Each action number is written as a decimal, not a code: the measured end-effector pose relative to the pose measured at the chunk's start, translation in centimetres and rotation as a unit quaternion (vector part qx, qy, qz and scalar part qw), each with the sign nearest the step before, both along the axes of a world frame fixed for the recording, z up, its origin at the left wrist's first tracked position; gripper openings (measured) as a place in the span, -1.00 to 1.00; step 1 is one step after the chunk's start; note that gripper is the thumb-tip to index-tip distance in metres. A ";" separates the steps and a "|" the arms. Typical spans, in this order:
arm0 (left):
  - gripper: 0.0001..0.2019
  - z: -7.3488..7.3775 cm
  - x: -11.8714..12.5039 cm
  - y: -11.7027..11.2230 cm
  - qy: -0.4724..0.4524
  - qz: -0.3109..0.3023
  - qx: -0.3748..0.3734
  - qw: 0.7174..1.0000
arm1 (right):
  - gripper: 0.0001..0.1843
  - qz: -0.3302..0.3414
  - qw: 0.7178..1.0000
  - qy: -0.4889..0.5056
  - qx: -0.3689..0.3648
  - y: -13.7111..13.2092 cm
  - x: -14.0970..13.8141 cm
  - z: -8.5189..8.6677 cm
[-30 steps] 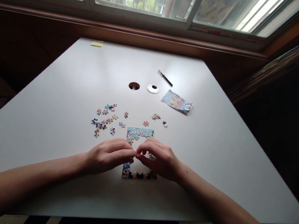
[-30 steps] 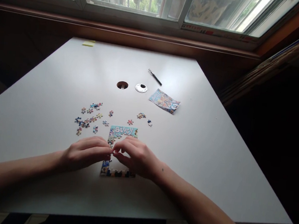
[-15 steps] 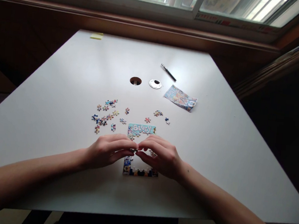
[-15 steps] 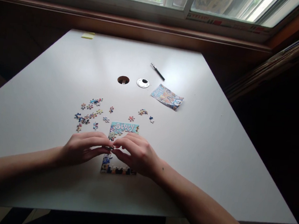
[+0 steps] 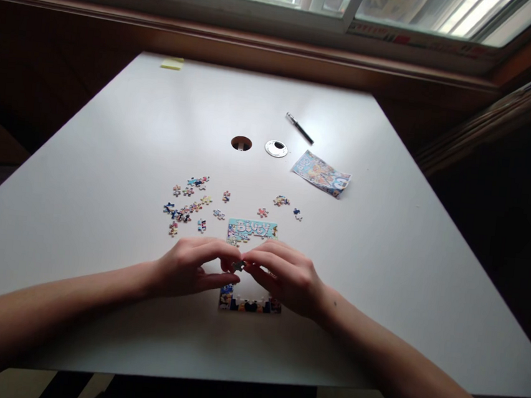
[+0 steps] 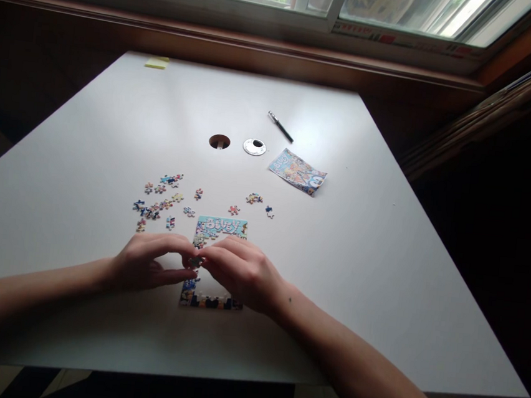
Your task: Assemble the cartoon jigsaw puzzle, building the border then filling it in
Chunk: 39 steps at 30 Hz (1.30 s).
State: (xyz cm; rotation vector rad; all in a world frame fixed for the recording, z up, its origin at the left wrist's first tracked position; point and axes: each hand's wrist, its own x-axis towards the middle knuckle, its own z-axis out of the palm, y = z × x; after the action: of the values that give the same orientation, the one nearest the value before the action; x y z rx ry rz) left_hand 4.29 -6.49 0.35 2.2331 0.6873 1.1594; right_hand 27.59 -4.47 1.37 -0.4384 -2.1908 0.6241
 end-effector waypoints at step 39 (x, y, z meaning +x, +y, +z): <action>-0.67 -0.2 0.2 0.3 0.236 0.077 0.115 0.962 | -0.90 -0.148 0.986 -0.074 0.008 4.2 2.1 -1.7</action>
State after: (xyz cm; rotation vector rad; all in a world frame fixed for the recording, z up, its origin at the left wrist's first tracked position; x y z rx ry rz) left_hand 4.54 -6.20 0.14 2.7344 0.9680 0.8049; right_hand 29.67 -0.28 -0.29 -0.8070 -2.2085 0.4211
